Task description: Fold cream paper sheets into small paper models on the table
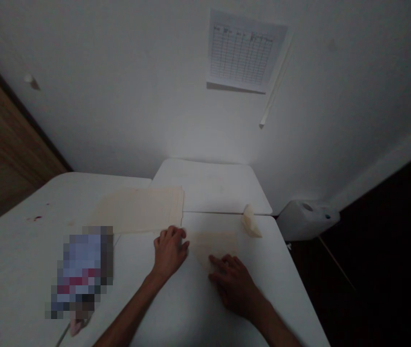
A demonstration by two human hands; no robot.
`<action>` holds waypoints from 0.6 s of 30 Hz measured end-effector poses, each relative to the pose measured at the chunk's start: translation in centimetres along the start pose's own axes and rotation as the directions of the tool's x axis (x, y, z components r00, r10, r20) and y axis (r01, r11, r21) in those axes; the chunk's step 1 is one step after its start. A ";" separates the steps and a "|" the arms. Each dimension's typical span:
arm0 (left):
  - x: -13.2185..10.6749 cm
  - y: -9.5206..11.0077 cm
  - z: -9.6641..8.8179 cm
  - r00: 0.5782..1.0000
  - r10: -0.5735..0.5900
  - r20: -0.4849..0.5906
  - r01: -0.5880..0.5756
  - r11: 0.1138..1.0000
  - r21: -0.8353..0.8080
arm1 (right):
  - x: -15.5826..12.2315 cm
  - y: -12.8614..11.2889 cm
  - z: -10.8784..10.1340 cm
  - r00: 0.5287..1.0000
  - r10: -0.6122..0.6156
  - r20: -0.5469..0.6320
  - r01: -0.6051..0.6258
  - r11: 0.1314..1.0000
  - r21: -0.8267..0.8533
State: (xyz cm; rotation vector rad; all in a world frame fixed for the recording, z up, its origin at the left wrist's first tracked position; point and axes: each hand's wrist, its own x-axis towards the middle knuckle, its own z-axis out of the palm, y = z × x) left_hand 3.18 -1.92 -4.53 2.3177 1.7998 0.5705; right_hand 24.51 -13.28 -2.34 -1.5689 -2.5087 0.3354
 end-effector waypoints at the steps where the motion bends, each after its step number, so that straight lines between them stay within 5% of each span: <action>1: 0.0 0.1 0.0 1.000 -0.008 -0.007 0.008 1.000 0.011 | 0.0 0.0 0.0 1.000 0.002 0.002 -0.002 1.000 0.001; 8: 0.0 0.3 0.4 0.996 -0.028 -0.082 0.031 0.999 0.037 | -0.1 0.1 0.3 1.000 0.001 -0.015 -0.001 1.000 0.010; 12: -0.6 0.2 1.3 0.975 0.166 -0.148 -0.175 0.983 -0.055 | -0.2 0.2 0.5 0.999 0.005 -0.036 -0.004 1.000 0.027; 15: -1.4 0.4 1.8 0.870 0.480 -0.112 -0.493 0.843 -0.216 | -0.1 0.3 0.6 0.999 -0.005 -0.050 0.007 0.999 0.039; 18: -2.1 1.0 1.8 0.751 0.660 -0.019 -0.640 0.721 -0.264 | -0.1 0.3 0.7 0.997 -0.006 -0.074 0.010 0.999 0.051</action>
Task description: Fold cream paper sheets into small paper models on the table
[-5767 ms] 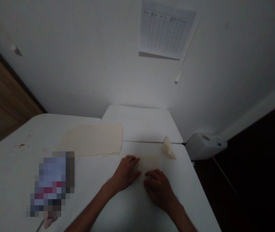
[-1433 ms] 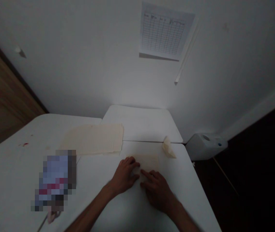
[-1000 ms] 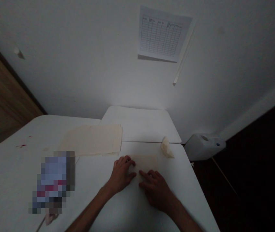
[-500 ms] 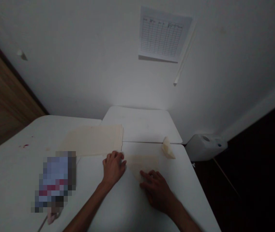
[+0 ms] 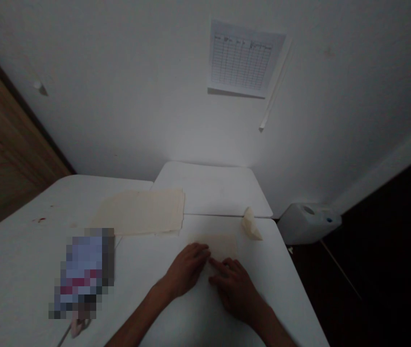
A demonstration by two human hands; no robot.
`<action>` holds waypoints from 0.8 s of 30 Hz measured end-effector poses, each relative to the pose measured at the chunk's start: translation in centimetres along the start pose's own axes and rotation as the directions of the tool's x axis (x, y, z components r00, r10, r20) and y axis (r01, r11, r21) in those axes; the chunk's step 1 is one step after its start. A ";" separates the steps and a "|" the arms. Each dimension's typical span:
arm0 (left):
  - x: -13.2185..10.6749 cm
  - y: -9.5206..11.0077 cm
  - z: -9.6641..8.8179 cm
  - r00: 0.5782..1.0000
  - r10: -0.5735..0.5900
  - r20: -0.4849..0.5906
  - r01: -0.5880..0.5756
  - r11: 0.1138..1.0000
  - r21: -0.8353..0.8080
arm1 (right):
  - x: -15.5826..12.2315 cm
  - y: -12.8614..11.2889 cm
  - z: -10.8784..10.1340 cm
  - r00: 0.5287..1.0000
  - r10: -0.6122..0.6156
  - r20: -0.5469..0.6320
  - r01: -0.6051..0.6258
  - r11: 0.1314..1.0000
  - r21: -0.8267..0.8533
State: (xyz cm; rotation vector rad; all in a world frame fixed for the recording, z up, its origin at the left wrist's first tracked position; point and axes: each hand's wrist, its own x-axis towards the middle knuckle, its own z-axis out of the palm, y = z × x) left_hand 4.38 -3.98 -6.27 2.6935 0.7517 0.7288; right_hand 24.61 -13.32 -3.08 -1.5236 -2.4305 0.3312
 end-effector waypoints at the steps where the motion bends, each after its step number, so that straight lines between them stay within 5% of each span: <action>1: 0.0 0.3 0.0 0.999 0.013 0.038 -0.014 1.000 0.017 | 0.0 0.0 0.1 1.000 0.000 -0.007 0.000 1.000 0.008; 13: 0.5 1.5 -0.7 0.990 -0.061 0.127 0.047 0.993 0.110 | -0.7 1.1 1.1 0.991 0.043 -0.127 -0.025 0.990 0.139; 17: 0.5 1.6 -1.0 0.987 -0.078 0.140 0.065 0.993 0.095 | -1.6 2.7 1.2 0.934 0.212 -0.289 -0.130 0.952 0.278; 20: 0.5 1.5 -0.9 0.986 -0.089 0.140 0.077 0.993 0.089 | -2.0 3.6 1.3 0.834 0.421 -0.357 -0.234 0.855 0.463; 24: 0.4 1.3 -0.7 0.988 -0.088 0.126 0.079 0.994 0.078 | -1.3 3.6 0.7 0.759 0.624 -0.184 -0.278 0.567 0.775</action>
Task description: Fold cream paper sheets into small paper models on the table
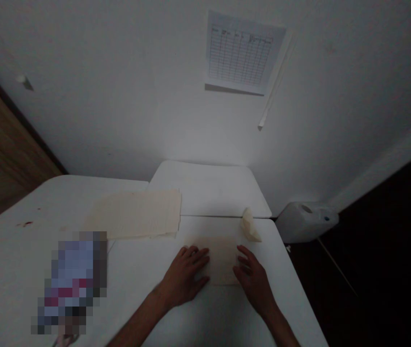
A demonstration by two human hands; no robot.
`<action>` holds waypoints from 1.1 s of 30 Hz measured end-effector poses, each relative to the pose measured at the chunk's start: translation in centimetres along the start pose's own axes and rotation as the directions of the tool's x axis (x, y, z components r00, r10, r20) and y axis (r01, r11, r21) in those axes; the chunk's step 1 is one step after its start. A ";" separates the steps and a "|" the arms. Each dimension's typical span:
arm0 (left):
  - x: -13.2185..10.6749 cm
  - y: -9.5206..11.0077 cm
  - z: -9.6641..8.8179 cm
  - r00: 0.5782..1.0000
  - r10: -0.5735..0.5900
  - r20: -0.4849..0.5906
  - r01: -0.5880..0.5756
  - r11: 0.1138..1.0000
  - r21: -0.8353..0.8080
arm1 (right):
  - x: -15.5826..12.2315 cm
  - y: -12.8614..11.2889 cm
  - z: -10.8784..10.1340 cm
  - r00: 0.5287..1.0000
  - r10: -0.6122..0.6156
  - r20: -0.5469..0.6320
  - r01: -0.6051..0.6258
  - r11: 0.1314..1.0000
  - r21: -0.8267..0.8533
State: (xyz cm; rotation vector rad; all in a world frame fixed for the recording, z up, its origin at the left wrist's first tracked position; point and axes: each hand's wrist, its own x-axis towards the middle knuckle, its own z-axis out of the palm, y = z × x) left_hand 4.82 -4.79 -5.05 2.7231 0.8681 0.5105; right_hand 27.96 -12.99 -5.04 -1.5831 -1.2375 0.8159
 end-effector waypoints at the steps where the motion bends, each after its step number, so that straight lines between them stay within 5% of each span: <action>1: 0.0 0.0 0.0 1.000 0.002 -0.008 -0.002 1.000 -0.001 | 0.2 -0.3 0.1 0.998 0.056 0.010 -0.057 0.996 0.067; 10: -0.3 0.7 0.5 0.998 0.043 -0.044 -0.045 0.997 -0.055 | 2.1 0.8 0.7 0.953 0.298 0.050 -0.295 0.882 0.368; 14: -0.3 1.1 0.4 0.996 0.089 -0.031 -0.091 0.991 -0.097 | 1.8 0.5 0.5 0.953 0.282 0.109 -0.301 0.860 0.411; 19: -0.2 1.4 0.2 0.998 0.056 -0.039 -0.061 0.990 -0.129 | 0.6 -0.8 -0.6 0.985 0.091 0.144 -0.116 0.979 0.170; 23: -0.2 1.2 0.3 0.998 0.031 -0.051 -0.040 0.984 -0.172 | 0.1 -0.8 -2.0 0.961 -0.099 0.259 0.127 0.988 -0.093; 27: -0.2 0.8 0.4 0.999 0.014 -0.029 -0.020 0.982 -0.187 | 0.4 -0.8 -2.8 0.901 -0.270 0.341 0.370 0.888 -0.275; 33: -0.4 0.5 0.0 0.999 -0.009 -0.042 0.000 0.976 -0.218 | 0.9 -2.6 -2.8 0.807 -0.318 0.497 0.576 0.608 -0.546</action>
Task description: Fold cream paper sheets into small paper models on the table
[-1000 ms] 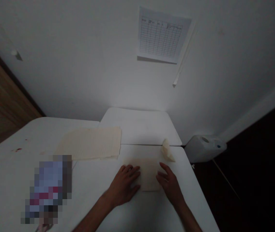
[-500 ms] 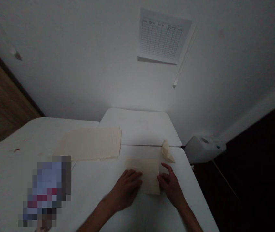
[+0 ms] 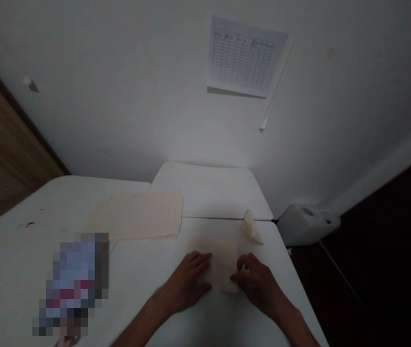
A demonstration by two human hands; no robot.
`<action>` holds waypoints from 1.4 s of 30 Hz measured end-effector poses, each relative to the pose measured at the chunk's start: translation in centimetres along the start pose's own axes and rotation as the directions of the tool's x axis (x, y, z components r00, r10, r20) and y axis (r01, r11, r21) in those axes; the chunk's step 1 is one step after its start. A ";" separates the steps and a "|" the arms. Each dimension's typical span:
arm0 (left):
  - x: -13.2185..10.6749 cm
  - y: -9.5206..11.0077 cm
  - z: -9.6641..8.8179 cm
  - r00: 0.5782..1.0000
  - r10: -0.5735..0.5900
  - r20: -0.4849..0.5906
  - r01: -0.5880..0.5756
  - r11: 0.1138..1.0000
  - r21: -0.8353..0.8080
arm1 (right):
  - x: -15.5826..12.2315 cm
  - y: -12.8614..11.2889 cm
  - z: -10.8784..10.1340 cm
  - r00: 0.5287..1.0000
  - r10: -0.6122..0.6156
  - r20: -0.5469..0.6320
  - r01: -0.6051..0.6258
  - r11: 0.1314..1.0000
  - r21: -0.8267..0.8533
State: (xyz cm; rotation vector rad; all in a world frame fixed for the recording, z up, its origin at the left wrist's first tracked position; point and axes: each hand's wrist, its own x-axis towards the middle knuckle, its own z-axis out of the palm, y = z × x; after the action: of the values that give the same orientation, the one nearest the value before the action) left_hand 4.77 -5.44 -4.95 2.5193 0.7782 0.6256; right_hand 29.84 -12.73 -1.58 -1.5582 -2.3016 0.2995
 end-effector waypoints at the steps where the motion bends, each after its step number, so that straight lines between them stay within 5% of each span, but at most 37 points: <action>1: -0.1 0.0 -0.1 1.000 -0.002 0.002 0.002 1.000 -0.004 | 0.1 -0.2 -0.2 0.999 -0.029 0.020 0.030 0.998 -0.053; 7: -0.3 0.2 -0.2 1.000 -0.004 0.011 0.004 1.000 0.013 | 0.7 -0.2 -0.6 0.976 -0.175 0.131 0.192 0.974 -0.124; 19: -0.3 0.6 -0.2 1.000 0.007 -0.001 -0.007 0.997 0.080 | 2.0 -0.3 -1.5 0.950 -0.218 0.225 0.213 0.976 0.047; 25: -0.3 0.5 -0.2 0.999 0.010 0.044 -0.014 0.996 0.086 | 2.4 -0.6 -2.4 0.971 -0.152 0.182 0.123 0.979 0.164; 36: -0.2 0.5 1.7 0.997 -0.040 -0.062 0.048 0.991 0.129 | 2.9 -0.5 -2.6 0.959 -0.190 0.210 0.151 0.971 0.186; 42: 1.0 1.4 3.0 0.980 -0.150 -0.130 0.177 0.957 0.229 | 2.8 0.0 -2.2 0.941 -0.236 0.243 0.224 0.971 0.076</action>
State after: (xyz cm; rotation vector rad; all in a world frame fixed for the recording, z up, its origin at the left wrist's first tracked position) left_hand 7.65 -6.72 -6.34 2.6139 1.1538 0.6537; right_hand 29.73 -10.18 0.95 -1.2720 -2.6193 0.5116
